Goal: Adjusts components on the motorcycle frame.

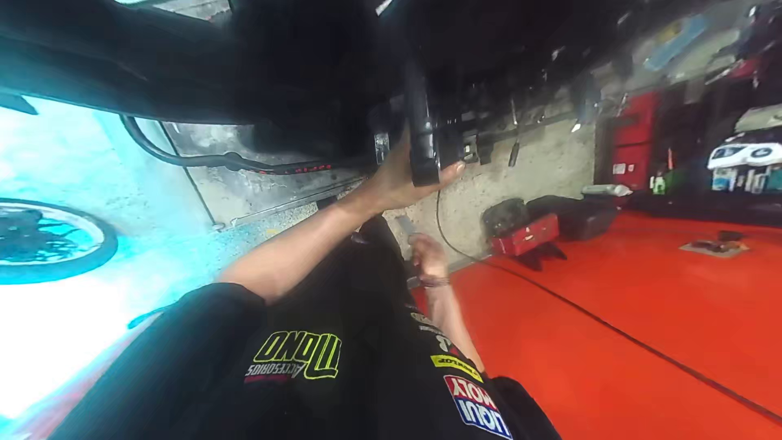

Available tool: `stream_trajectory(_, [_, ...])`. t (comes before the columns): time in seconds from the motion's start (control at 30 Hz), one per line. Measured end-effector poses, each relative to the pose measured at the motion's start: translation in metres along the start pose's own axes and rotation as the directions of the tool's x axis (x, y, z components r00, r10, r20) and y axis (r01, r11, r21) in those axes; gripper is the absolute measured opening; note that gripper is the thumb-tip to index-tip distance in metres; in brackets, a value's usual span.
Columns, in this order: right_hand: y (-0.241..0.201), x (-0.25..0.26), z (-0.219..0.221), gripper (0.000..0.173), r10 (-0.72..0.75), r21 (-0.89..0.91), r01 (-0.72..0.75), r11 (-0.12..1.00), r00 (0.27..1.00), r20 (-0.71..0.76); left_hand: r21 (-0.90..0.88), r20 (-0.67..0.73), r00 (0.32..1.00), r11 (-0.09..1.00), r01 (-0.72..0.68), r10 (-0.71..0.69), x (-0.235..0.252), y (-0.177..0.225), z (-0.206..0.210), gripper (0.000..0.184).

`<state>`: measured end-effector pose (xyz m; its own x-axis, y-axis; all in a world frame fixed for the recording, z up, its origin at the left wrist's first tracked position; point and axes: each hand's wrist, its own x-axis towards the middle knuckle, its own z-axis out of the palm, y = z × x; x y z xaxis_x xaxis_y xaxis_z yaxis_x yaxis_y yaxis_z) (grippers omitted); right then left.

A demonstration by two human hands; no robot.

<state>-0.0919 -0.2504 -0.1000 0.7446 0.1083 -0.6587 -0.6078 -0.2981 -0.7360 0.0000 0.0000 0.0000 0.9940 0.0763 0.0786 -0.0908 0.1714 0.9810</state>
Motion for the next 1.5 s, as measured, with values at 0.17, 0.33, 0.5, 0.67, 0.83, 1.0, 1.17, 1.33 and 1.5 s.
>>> stream_trajectory(0.17, [-0.109, -0.059, -0.003, 0.009, -0.569, 0.002, 0.629, 0.778, 0.706, -0.421, -0.039, -0.022, 0.997, 0.997, 0.073, -0.074, 0.000, 0.011, 0.003, 0.066])
stream_trajectory(0.33, [-0.173, -0.066, 0.023, 0.015, -0.941, -0.508, 0.817, 0.273, 0.117, -0.318, -0.102, -0.022, 0.999, 0.994, 0.044, -0.046, -0.001, 0.024, 0.003, 0.034])
stream_trajectory(0.5, [-0.169, -0.055, 0.028, 0.012, -0.964, -0.607, 0.768, 0.206, 0.054, -0.259, -0.097, 0.021, 0.998, 0.994, 0.055, -0.053, 0.000, 0.016, 0.000, 0.035])
stream_trajectory(0.67, [-0.164, -0.053, 0.030, 0.011, -0.975, -0.692, 0.706, 0.151, -0.007, -0.221, -0.082, 0.006, 0.998, 0.995, 0.060, -0.060, 0.000, 0.014, 0.000, 0.042])
stream_trajectory(0.83, [-0.159, -0.051, 0.024, 0.013, -0.949, -0.477, 0.850, 0.223, 0.077, -0.307, -0.087, 0.039, 0.995, 0.992, 0.095, -0.092, 0.000, 0.009, -0.002, 0.052])
stream_trajectory(1.0, [-0.151, -0.046, 0.026, 0.021, -0.796, 0.199, 0.849, 0.490, 0.529, -0.294, -0.065, 0.030, 0.998, 0.996, 0.065, -0.063, -0.002, 0.017, -0.002, 0.036])
stream_trajectory(1.17, [-0.139, -0.044, 0.020, 0.027, -0.645, 0.751, 0.468, 0.465, 0.760, -0.075, -0.096, 0.012, 1.000, 0.995, 0.020, -0.018, -0.003, 0.023, -0.001, 0.030])
stream_trajectory(1.33, [-0.132, -0.040, 0.023, 0.025, -0.631, 0.660, 0.463, 0.592, 0.776, 0.021, -0.094, 0.016, 1.000, 0.996, 0.004, -0.003, -0.003, 0.025, 0.000, 0.025])
stream_trajectory(1.5, [-0.141, -0.026, 0.031, 0.029, -0.700, 0.695, 0.488, 0.527, 0.713, 0.030, -0.081, 0.019, 0.999, 0.996, 0.027, -0.025, -0.003, 0.028, 0.001, 0.023])
